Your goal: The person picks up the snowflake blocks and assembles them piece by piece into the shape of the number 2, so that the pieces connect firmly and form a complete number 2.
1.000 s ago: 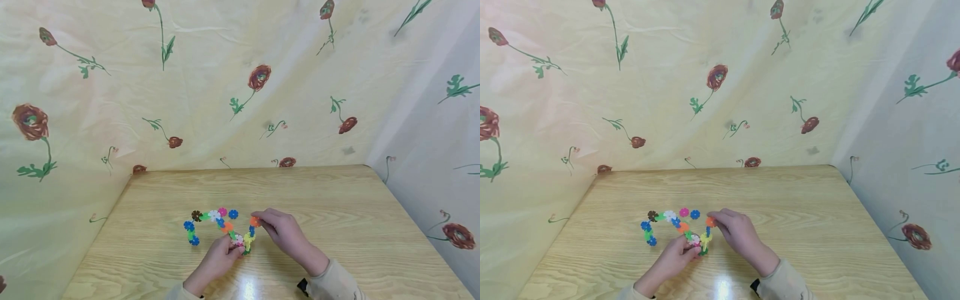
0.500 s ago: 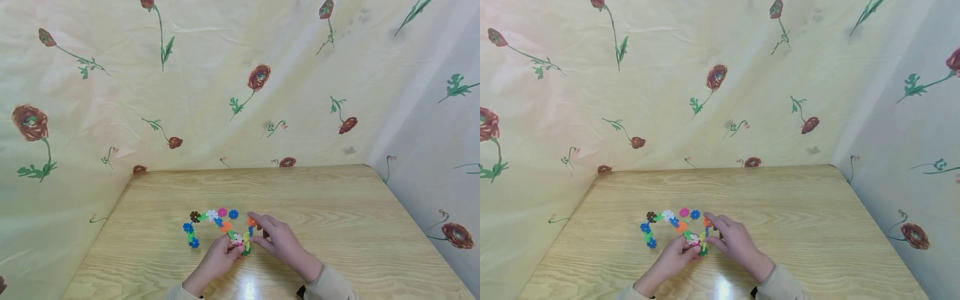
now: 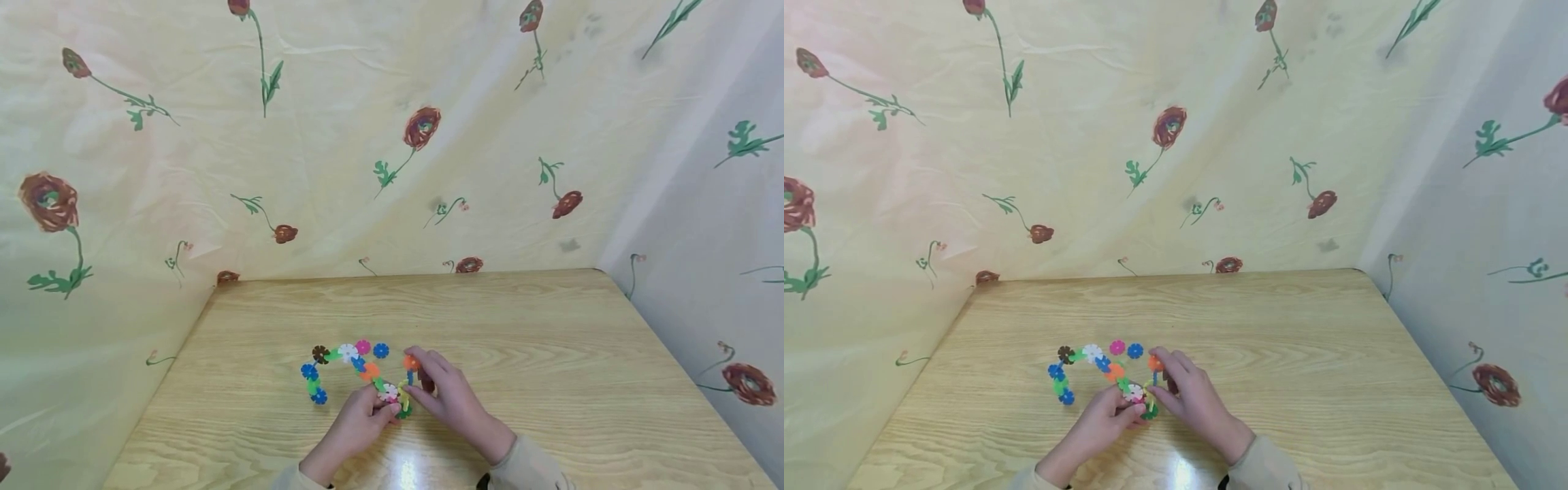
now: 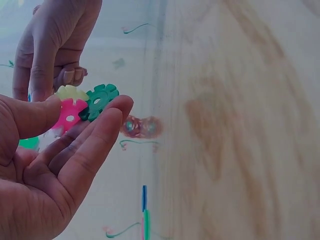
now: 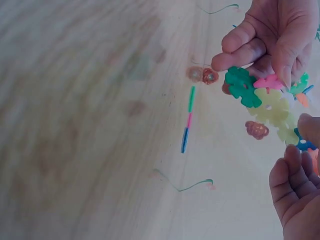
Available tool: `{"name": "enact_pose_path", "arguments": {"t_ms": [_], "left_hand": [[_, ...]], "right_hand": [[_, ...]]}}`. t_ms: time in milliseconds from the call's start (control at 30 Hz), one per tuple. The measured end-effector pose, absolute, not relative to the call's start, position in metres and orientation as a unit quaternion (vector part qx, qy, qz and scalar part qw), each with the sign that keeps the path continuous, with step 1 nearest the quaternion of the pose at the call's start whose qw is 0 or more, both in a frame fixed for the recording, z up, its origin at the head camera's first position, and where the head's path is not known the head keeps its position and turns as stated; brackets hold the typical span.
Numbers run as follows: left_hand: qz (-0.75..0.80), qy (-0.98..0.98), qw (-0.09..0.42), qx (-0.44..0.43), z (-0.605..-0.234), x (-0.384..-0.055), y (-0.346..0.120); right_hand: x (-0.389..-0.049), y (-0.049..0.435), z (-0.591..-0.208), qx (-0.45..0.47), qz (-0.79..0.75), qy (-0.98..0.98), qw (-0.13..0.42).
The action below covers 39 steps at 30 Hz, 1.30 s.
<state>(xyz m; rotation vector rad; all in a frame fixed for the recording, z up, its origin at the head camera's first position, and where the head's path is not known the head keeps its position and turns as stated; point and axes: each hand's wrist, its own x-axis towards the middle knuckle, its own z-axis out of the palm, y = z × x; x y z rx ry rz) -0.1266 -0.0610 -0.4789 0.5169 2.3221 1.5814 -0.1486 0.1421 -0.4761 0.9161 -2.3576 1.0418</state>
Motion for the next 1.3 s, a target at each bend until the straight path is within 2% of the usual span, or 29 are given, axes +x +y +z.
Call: {"name": "enact_pose_path", "arguments": {"t_ms": [500, 733, 833, 933, 1067, 1300], "left_hand": [[0.552, 0.803, 0.149, 0.166, -0.477, -0.126, -0.065], [0.551, 0.808, 0.151, 0.148, -0.476, -0.127, -0.066], [0.554, 0.805, 0.152, 0.148, -0.475, -0.127, -0.067], [0.558, 0.803, 0.156, 0.144, -0.474, -0.127, -0.067], [0.562, 0.800, 0.157, 0.141, -0.473, -0.127, -0.068], [0.561, 0.800, 0.156, 0.143, -0.471, -0.127, -0.069]], "right_hand": [[-0.150, 0.144, -0.469, 0.288, 0.391, -0.864, 0.135], [-0.163, 0.148, -0.468, 0.262, 0.445, -0.845, 0.140], [-0.171, 0.149, -0.469, 0.227, 0.436, -0.863, 0.114], [-0.179, 0.147, -0.470, 0.208, 0.395, -0.892, 0.064], [-0.190, 0.141, -0.473, 0.241, 0.320, -0.916, 0.013], [-0.202, 0.126, -0.474, 0.377, 0.253, -0.890, -0.044]]}}
